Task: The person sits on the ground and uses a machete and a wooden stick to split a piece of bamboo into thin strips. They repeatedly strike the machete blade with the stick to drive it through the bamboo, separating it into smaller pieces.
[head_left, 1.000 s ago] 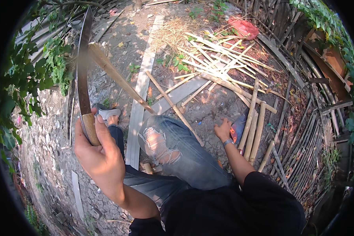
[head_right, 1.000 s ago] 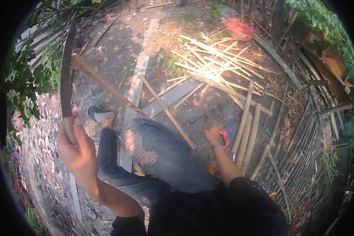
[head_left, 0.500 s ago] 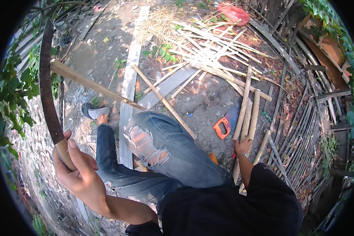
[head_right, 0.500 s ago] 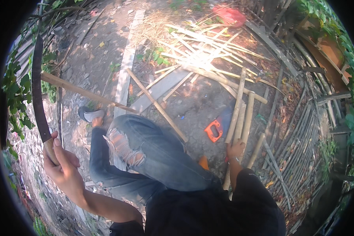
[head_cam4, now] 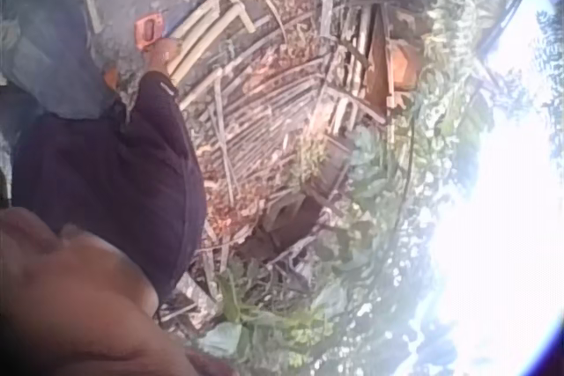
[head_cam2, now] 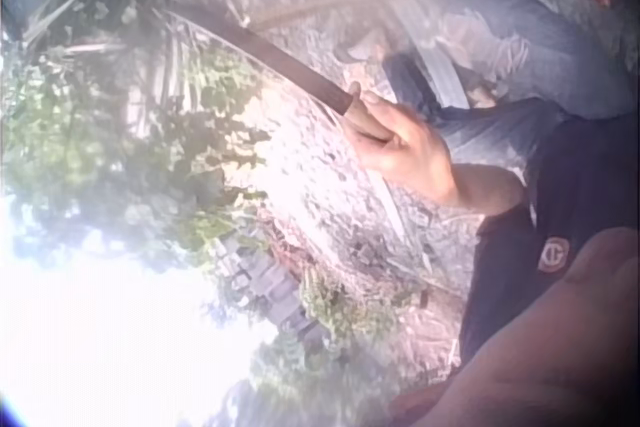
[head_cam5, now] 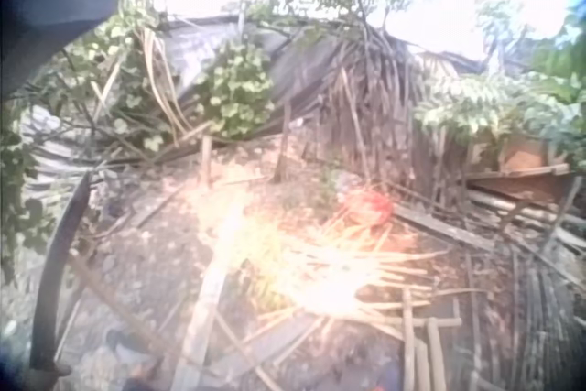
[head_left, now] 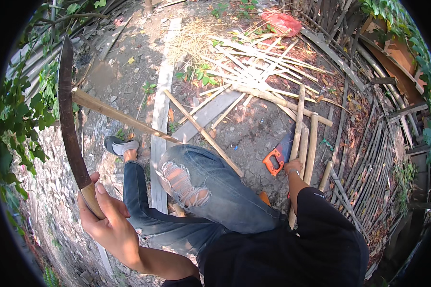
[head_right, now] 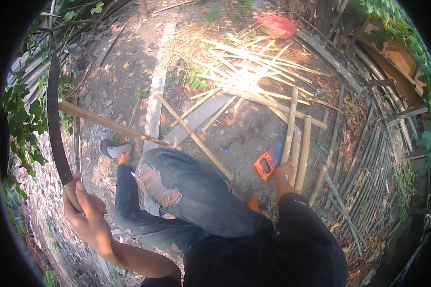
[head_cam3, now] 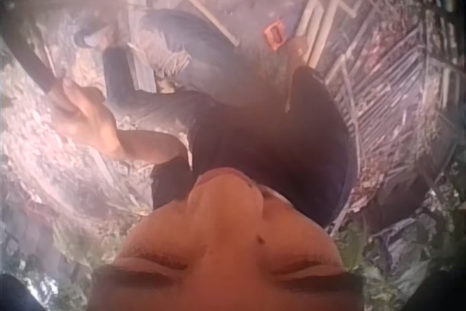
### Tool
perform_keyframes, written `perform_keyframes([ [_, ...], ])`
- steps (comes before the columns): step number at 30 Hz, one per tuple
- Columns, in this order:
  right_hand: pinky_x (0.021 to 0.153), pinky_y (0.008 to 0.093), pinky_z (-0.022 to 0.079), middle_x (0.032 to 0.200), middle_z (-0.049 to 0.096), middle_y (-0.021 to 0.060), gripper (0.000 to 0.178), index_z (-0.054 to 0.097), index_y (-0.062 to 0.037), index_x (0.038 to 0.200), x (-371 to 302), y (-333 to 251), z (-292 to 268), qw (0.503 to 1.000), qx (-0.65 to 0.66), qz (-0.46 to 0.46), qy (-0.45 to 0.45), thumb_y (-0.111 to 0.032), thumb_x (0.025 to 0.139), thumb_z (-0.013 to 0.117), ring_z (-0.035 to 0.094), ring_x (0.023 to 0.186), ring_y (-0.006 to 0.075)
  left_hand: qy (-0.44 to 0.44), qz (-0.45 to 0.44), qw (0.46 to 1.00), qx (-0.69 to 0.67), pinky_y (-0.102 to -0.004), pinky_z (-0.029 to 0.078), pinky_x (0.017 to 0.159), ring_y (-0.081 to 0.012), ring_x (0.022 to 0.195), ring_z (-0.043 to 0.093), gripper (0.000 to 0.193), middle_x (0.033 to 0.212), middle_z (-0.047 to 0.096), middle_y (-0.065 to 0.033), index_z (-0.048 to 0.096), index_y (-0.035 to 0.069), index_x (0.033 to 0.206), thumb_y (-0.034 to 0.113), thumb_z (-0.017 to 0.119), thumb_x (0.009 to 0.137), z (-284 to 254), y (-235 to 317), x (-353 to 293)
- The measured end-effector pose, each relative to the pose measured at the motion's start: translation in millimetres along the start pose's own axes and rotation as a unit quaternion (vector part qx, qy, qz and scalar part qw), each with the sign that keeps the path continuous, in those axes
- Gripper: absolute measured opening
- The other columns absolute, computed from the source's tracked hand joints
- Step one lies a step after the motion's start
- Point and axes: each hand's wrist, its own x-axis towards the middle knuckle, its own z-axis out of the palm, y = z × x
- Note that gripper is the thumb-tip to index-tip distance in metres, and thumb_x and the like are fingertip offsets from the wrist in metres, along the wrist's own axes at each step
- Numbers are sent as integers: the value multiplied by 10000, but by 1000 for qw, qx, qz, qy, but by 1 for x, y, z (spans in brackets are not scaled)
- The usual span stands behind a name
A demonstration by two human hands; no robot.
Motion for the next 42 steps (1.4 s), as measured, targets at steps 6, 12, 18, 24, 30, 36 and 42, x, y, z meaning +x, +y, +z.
perform_keyframes([
  [6,695,470,566,838,711,233,157,644,33,835,76,28,37,931,357,15,-75,-105,780,595,700,712,336,-27,11,999,-22,-228,282,447,-39,462,374,299,551,429,46,630,-1,1235,237,538,1078,2,-3,4],
  [12,499,357,466,693,608,112,72,596,15,821,-36,-19,-46,772,593,-92,-207,-4,769,549,604,581,205,-24,18,999,-18,-223,284,451,-35,461,381,296,548,433,50,625,-9,1223,233,538,1077,2,-1,-1],
  [18,541,312,504,773,645,80,176,584,11,998,-106,-111,-148,681,642,-322,-143,-104,891,663,605,584,151,-41,10,998,-52,-202,289,445,-5,489,398,242,625,475,51,610,-6,1185,200,560,1068,-2,6,-2],
  [24,458,256,426,704,592,12,180,602,-8,1011,-166,-198,-309,666,562,-480,-103,-81,869,685,535,514,82,-27,49,998,32,-311,471,600,-146,620,612,186,737,656,-107,647,-31,1107,109,604,992,-9,9,5],
  [30,517,259,432,682,550,-6,188,602,-27,920,-232,-260,-515,542,602,-586,33,-186,927,701,525,570,73,-19,72,997,26,-341,456,552,-185,534,586,147,637,597,-87,642,-21,1060,88,614,965,-11,23,10],
  [36,554,258,429,716,523,-16,199,543,-58,884,-288,-284,-583,483,455,-747,39,-214,989,610,484,549,68,-31,73,997,20,-405,493,587,-330,594,653,131,663,626,-157,602,-33,1027,75,605,953,-9,26,10],
  [42,683,392,541,788,661,168,358,649,40,1108,-284,-266,-486,569,54,-819,48,-148,805,676,672,698,243,1,134,984,113,-502,517,698,-461,722,658,205,756,676,-232,627,-34,1075,128,613,949,-9,19,8],
])
